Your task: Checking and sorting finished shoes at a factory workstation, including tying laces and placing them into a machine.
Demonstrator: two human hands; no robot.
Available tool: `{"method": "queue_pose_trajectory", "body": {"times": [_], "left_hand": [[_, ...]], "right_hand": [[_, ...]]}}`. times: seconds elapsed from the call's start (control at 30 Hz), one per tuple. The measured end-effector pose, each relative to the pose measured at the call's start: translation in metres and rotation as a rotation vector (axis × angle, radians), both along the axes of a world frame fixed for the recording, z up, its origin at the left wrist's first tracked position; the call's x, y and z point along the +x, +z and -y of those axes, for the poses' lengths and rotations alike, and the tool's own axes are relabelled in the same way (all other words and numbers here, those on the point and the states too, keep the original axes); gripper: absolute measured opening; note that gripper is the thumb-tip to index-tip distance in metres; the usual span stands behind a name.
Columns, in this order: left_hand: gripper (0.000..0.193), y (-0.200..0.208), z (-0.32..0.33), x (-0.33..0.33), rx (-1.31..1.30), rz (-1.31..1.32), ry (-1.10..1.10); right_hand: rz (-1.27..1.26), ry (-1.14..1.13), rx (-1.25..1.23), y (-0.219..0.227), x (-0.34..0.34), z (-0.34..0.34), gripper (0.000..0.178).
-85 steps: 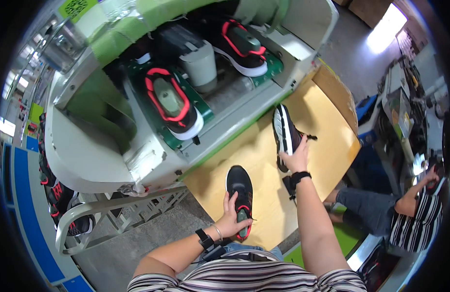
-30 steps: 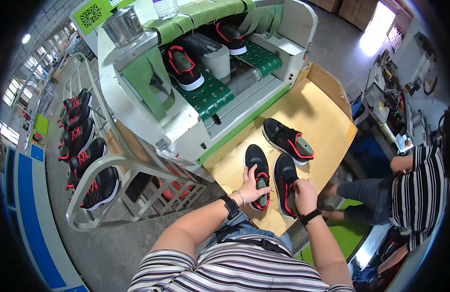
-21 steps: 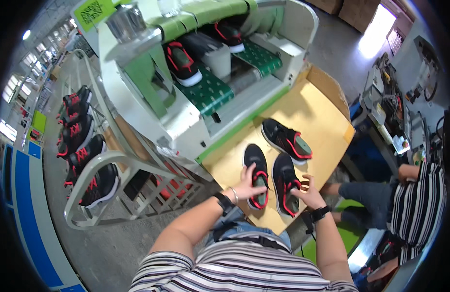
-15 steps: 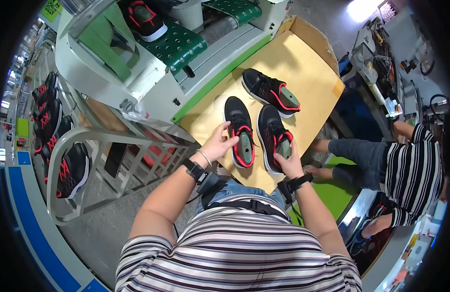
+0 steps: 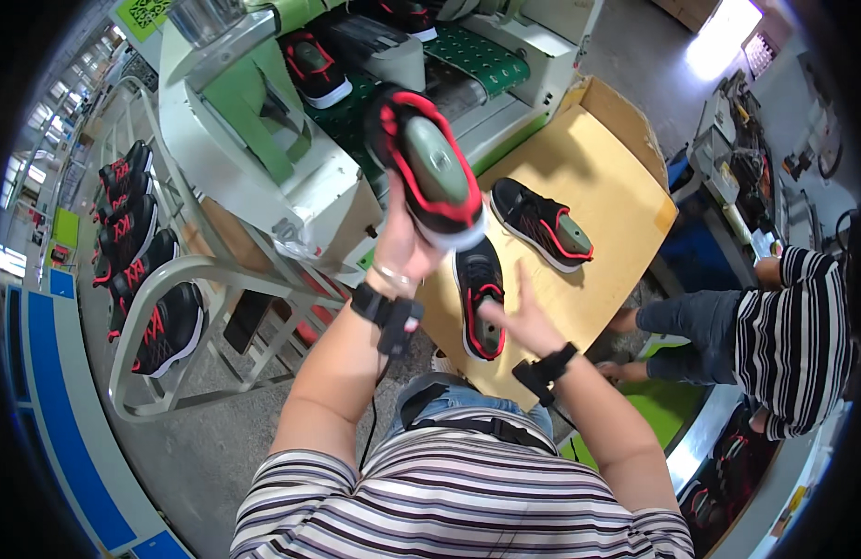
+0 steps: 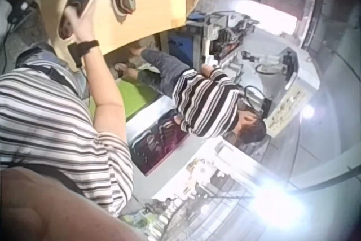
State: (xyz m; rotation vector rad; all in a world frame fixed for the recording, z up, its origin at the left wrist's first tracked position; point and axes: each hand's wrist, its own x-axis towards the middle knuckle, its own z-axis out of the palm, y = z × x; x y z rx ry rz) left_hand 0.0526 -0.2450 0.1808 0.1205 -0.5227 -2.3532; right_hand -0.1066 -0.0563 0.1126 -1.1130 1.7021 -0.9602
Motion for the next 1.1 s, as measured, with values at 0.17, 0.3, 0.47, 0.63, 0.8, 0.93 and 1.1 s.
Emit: {"method": "queue_pose_trajectory", "body": {"times": [0.17, 0.3, 0.47, 0.63, 0.8, 0.93, 1.1], "left_hand": [[0.081, -0.022, 0.04, -0.008, 0.209, -0.025, 0.188], [0.087, -0.015, 0.029, -0.002, 0.179, -0.032, 0.048], [0.094, -0.027, 0.053, -0.007, 0.157, -0.006, 0.244], [0.087, -0.039, 0.036, -0.005, -0.04, 0.263, 0.189], [0.103, -0.165, -0.024, 0.017, -0.966, 1.554, -0.103], [0.128, -0.158, -0.076, 0.015, -1.384, 1.923, -0.597], [0.133, -0.177, -0.082, 0.023, -1.399, 1.945, -0.542]], "right_hand": [[-0.087, -0.015, -0.061, -0.055, 0.026, -0.006, 0.114], [0.321, -0.322, 0.009, -0.032, -0.016, -0.016, 0.09], [0.297, -0.285, -0.301, 0.048, -0.075, 0.013, 0.075], [-0.023, -0.202, -0.555, 0.166, -0.122, 0.137, 0.063], [-0.616, -0.065, -0.55, 0.184, -0.152, 0.305, 0.08], [-0.932, -0.01, -0.282, 0.12, -0.171, 0.35, 0.104], [-0.638, 0.049, -0.543, 0.076, -0.196, 0.284, 0.113]]}}
